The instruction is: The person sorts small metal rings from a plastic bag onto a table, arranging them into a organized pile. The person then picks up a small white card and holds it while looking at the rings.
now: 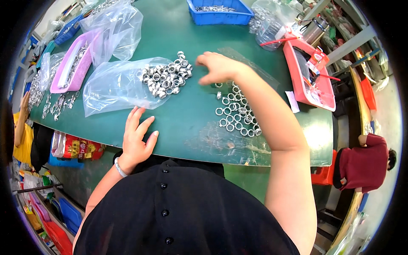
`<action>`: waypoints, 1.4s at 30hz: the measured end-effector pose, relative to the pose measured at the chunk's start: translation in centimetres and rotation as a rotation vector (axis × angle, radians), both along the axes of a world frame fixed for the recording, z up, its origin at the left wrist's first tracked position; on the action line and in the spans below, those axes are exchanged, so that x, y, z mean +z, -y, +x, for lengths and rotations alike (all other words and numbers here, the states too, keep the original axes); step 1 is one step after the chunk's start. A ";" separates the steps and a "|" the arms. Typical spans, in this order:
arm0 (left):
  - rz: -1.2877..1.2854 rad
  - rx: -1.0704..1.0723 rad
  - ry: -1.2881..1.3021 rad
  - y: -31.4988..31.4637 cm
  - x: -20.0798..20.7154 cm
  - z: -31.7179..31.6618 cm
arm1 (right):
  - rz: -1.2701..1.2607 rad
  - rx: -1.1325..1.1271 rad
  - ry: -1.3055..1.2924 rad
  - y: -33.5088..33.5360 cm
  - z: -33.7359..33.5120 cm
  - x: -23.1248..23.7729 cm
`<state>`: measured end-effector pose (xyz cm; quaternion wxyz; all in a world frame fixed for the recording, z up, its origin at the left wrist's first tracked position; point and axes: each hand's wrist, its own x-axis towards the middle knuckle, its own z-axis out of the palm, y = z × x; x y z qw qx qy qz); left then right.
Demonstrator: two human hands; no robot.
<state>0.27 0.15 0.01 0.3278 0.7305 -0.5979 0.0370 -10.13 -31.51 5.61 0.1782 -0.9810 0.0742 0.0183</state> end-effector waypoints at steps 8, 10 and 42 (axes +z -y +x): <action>-0.008 -0.002 -0.013 0.1 0.0 0.0 | 0.139 -0.109 0.213 -1.0 1.8 -2.6; -0.005 -0.003 -0.012 0.1 -0.1 0.0 | 0.139 -0.117 0.229 -1.2 1.6 -2.9; 0.004 0.010 -0.021 0.1 -0.2 0.1 | 0.394 -0.135 -0.024 2.2 5.2 -2.0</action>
